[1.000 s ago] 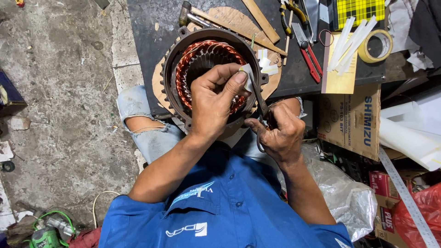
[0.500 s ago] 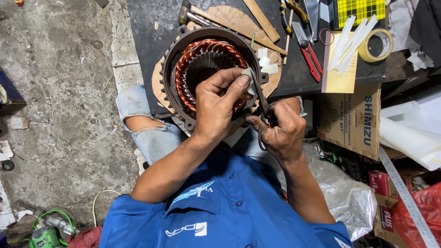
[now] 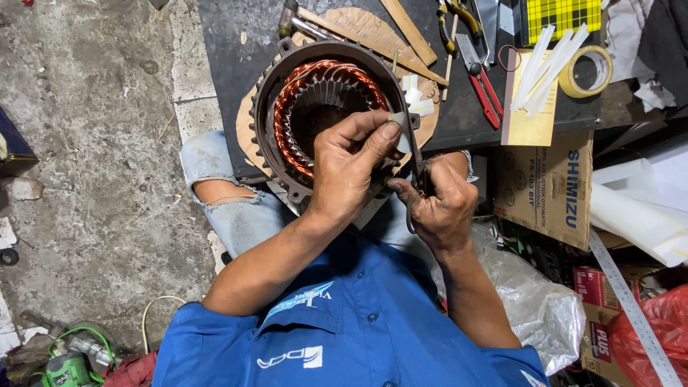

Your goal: The person is inserting and trimming insulation strips into the slots of an electric motor stator as part of a repair process.

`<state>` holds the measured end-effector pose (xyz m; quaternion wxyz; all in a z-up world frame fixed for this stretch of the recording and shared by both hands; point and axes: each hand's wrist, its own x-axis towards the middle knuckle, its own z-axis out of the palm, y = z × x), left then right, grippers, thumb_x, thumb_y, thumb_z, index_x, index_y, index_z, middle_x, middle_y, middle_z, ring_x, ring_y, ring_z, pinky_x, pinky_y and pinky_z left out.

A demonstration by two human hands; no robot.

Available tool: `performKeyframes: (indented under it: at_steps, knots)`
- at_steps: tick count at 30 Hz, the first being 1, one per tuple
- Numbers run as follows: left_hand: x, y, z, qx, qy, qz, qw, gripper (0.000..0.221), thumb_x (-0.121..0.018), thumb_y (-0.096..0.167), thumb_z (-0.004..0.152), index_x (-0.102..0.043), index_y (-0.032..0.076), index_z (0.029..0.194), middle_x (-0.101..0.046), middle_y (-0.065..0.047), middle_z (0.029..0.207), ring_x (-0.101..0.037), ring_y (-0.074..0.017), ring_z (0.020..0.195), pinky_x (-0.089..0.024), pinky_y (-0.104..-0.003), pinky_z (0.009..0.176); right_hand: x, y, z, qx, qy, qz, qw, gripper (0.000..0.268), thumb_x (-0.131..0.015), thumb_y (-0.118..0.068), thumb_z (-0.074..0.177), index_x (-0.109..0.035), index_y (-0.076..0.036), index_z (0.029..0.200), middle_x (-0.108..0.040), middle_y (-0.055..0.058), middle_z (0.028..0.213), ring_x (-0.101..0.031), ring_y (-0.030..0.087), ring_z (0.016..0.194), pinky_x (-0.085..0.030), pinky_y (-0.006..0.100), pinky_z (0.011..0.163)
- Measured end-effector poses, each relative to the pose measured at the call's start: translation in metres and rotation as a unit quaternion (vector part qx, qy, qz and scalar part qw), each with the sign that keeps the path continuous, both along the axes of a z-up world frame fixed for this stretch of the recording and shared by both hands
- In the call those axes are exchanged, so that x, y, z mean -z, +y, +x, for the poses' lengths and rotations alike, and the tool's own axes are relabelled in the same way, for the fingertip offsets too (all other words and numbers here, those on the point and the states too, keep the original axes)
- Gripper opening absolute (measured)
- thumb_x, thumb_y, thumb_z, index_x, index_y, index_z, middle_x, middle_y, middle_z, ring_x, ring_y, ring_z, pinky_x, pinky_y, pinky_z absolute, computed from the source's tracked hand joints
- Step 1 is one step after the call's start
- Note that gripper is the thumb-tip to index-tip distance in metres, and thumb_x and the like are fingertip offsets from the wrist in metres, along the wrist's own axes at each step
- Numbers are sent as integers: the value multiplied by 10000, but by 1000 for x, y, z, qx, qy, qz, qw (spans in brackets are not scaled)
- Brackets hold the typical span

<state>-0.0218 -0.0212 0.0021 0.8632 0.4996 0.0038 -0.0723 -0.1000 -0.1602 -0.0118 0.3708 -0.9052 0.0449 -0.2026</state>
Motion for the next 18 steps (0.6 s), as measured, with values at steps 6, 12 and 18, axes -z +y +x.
performKeyframes:
  at_steps: [6, 12, 18]
  knots:
    - [-26, 30, 16, -40, -15, -32, 999, 144, -615, 195, 1062, -582, 73, 1131, -732, -154, 1088, -773, -276, 945, -683, -379, 815, 38, -43, 12, 73, 21, -16, 997, 580, -779, -577, 999, -605, -54, 816, -552, 167, 627, -578, 350, 592, -483, 442, 601]
    - [-31, 79, 35, -32, -110, 205, 972, 221, -614, 29, 1049, -590, 19, 1269, -684, -138, 1126, -731, -188, 876, -685, -276, 788, 97, -109, 28, 123, 186, -216, 951, 732, -541, -733, 1039, -604, -21, 879, -670, 138, 857, -634, 298, 706, -517, 493, 620]
    - [-39, 77, 42, 21, -78, 258, 963, 191, -668, 21, 987, -650, -12, 1174, -765, -148, 995, -786, -182, 797, -697, -246, 724, 125, -121, 37, 110, 244, -224, 937, 499, -756, -355, 1013, -697, 134, 1093, -687, 306, 999, -689, 459, 871, -576, 598, 715]
